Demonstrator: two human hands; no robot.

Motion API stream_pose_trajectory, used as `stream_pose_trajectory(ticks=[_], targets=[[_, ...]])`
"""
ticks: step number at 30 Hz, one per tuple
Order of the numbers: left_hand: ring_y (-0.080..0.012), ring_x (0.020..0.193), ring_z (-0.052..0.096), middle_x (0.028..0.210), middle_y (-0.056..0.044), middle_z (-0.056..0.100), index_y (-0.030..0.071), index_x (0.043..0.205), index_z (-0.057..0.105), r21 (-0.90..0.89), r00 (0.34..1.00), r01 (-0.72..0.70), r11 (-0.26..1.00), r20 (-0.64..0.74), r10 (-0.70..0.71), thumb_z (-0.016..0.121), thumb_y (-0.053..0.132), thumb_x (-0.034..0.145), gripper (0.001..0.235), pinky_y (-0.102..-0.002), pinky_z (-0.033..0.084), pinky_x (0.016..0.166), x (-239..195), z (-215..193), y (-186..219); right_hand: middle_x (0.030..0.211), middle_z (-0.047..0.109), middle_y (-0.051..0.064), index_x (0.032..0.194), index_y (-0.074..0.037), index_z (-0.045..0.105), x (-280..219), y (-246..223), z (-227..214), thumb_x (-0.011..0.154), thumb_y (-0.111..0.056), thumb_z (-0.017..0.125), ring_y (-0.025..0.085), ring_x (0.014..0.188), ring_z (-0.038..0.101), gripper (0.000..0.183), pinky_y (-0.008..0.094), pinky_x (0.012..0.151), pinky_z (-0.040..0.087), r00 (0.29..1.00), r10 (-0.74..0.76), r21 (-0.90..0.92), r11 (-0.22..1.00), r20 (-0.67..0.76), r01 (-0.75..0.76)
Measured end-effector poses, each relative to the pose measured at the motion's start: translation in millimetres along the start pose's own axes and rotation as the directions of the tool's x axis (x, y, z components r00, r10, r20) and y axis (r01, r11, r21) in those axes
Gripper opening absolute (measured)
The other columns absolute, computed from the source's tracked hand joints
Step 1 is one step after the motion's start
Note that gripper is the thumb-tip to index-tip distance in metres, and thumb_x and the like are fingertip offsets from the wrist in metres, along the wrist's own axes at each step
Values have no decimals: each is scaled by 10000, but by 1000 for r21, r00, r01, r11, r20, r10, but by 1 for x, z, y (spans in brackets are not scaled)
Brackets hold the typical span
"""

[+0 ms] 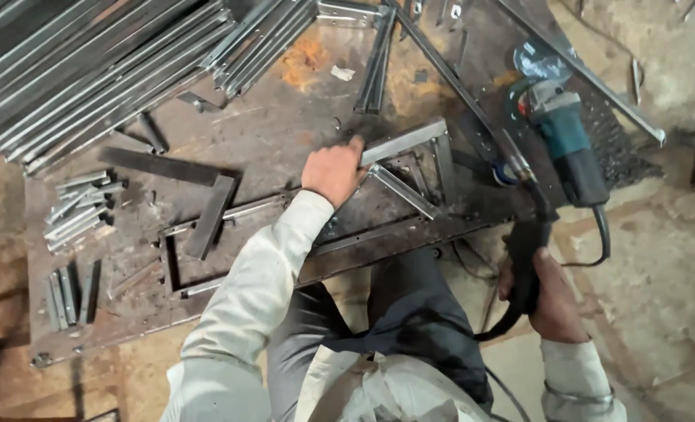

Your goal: The person welds joints on a metal frame laid on a workbench, holding the frame steady with one hand while welding with the other. They reposition and flip the frame, fit a metal bar against it, and finally pick up an angle grinder to grind the welded frame.

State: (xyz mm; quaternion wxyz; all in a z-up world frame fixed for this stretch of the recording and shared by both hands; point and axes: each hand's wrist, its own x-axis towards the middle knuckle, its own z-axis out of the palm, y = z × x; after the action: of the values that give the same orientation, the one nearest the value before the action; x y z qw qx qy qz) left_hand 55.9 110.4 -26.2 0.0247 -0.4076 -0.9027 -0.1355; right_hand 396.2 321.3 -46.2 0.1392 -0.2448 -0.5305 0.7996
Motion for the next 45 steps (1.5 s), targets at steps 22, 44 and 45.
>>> stream_pose_trajectory(ticks=[22, 44, 45], targets=[[-371, 661, 717, 743, -162, 712, 82, 1007, 542, 132, 995, 85, 988, 44, -92, 580, 644, 956, 566, -492, 557, 558, -26, 3, 6, 664, 550, 50, 1042, -45, 550, -7, 23, 29, 1027, -426, 475, 138, 542, 530, 389, 314, 500, 430, 985, 138, -334, 928, -103, -165], [-278, 712, 737, 804, -95, 705, 95, 1025, 576, 345, 959, -268, 900, 4, 284, 598, 252, 950, 174, -409, 574, 596, 19, -16, 13, 630, 525, 25, 1231, -55, 570, -2, 9, 45, 996, -422, 533, 116, 514, 502, 437, 299, 469, 408, 979, 97, -288, 946, -181, -147], [-278, 723, 738, 813, -94, 705, 98, 1023, 572, 352, 960, -265, 897, 10, 280, 592, 237, 965, 152, -410, 574, 601, 19, -15, 12, 640, 513, 17, 1262, -57, 562, -1, 10, 45, 995, -418, 540, 109, 518, 491, 450, 297, 470, 405, 979, 109, -234, 961, -172, -148]])
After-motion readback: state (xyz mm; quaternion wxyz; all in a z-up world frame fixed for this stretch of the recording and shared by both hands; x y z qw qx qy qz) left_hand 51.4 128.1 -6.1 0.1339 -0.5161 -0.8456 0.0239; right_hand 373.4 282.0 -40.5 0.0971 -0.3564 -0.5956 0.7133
